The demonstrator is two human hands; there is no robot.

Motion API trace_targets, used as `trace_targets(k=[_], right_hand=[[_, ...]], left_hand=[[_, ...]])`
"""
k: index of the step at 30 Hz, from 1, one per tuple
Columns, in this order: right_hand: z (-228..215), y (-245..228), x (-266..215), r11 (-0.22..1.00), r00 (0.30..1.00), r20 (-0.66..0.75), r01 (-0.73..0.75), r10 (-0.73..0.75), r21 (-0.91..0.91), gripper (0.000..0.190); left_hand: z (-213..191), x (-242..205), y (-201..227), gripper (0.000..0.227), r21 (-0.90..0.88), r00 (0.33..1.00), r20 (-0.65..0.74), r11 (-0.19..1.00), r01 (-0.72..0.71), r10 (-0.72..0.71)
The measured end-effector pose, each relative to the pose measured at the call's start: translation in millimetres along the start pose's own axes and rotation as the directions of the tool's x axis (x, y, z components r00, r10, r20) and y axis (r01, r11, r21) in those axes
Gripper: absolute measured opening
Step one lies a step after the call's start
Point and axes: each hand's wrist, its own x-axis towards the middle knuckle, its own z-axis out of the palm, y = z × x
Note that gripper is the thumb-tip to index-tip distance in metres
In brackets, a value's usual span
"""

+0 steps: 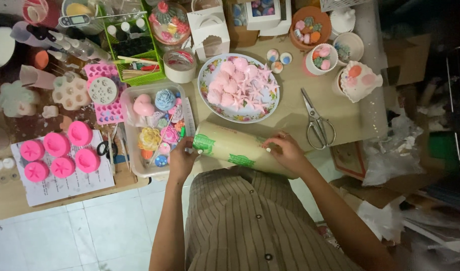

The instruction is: Wrapping small star-shaped candles in plastic wrap and cutting the wrap with scissors.

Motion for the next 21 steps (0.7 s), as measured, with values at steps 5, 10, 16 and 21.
trace_targets(k=[5, 10, 16, 21], right_hand=[[8, 10, 21, 0.997, 0.996, 0.06, -0.073, 0.073, -0.004, 0.011], [19, 25, 25, 0.97, 0.99, 0.14, 0.066, -0.034, -0.232, 0.004], [15, 29, 14, 0.975, 0.977, 0.205, 0.105, -0.064, -0.195, 0.006], [-8, 5, 15, 0.975, 0.991, 0.086, 0.12, -0.105, -0.189, 0.02]], left_hand=[[-4, -5, 1, 0.039, 0.01, 1.0, 0.014, 1.0, -0.024, 0.024], [-4, -8, 0, 0.041, 0.022, 1.0, 0.019, 1.0, -0.018, 0.017], [2, -10, -2, 0.042, -0.02, 0.995, -0.034, 0.996, -0.09, 0.09], [11, -11, 20, 0.045, 0.072, 0.976, -0.14, 0.985, -0.155, 0.164]])
